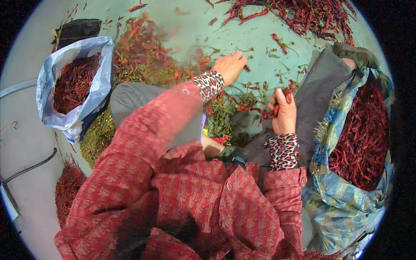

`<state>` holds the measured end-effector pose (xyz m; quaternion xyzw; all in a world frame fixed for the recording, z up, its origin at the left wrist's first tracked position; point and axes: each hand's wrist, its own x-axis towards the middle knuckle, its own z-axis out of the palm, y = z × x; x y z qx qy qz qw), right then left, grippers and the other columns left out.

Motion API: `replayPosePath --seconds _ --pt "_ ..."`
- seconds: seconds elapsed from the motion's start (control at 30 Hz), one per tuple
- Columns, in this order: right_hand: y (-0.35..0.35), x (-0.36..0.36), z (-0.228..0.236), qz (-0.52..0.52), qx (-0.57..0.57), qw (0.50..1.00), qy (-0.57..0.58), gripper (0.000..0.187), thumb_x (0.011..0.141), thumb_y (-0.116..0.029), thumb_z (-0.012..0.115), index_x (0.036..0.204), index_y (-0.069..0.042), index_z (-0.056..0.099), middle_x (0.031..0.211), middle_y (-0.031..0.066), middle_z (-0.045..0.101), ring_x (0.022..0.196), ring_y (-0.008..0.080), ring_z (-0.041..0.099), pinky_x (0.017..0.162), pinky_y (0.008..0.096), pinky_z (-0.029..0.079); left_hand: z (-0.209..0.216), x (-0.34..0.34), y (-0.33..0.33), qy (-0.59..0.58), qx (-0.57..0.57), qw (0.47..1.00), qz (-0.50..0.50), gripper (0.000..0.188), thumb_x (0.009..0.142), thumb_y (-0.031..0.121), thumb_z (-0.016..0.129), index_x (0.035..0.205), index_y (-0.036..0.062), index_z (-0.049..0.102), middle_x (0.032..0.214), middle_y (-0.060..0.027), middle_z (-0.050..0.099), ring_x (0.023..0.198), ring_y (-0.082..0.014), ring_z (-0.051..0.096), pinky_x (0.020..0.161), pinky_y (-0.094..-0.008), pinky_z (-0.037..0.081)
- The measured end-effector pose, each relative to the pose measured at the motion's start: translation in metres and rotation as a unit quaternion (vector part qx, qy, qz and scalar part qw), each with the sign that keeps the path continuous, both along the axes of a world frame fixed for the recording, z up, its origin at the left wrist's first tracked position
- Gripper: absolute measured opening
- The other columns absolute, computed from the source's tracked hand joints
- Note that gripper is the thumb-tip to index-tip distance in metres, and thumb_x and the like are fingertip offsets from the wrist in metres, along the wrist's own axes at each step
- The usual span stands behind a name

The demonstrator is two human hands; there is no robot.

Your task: The person sits on the floor and removes stems from dried red chili peppers by hand. They pick up peppers from a large pile, pull off the stems, and place the de-stemmed peppers into a sack while discarding the stems onto the floor.

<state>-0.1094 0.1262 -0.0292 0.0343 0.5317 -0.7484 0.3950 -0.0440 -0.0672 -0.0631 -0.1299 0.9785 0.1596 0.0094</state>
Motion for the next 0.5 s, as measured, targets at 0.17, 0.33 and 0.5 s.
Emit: replayPosePath --seconds 0.17,0.33,0.5 --pt "-0.007 0.007 0.006 0.01 0.071 0.997 0.026 0.011 0.08 -0.014 0.055 0.085 -0.007 0.049 0.061 -0.0047 0.042 0.048 0.0046 0.038 0.042 0.0184 0.032 0.009 -0.007 0.017 0.029 0.157 0.986 0.044 0.017 0.076 0.018 0.052 0.089 0.0066 0.051 0.081 -0.013 0.052 0.076 -0.0307 0.053 0.063 -0.0383 0.043" --pt "-0.013 0.002 0.01 -0.094 0.08 0.99 0.07 0.013 0.08 -0.016 0.056 0.088 -0.006 0.053 0.066 -0.0033 0.047 0.053 0.0046 0.042 0.045 0.0182 0.033 0.04 -0.016 0.049 0.071 0.295 0.945 -0.119 0.023 0.08 0.021 0.048 0.097 0.0058 0.054 0.087 -0.0137 0.056 0.076 -0.0303 0.055 0.066 -0.0371 0.045" --pt "-0.009 -0.006 0.012 -0.142 -0.008 0.989 -0.052 0.01 0.081 -0.017 0.052 0.086 -0.008 0.05 0.071 0.0004 0.052 0.06 0.0091 0.048 0.05 0.0222 0.038 0.015 -0.099 -0.002 0.025 0.092 0.994 -0.059 0.02 0.08 0.019 0.045 0.096 0.009 0.052 0.088 -0.0131 0.052 0.08 -0.0315 0.053 0.069 -0.0399 0.043"
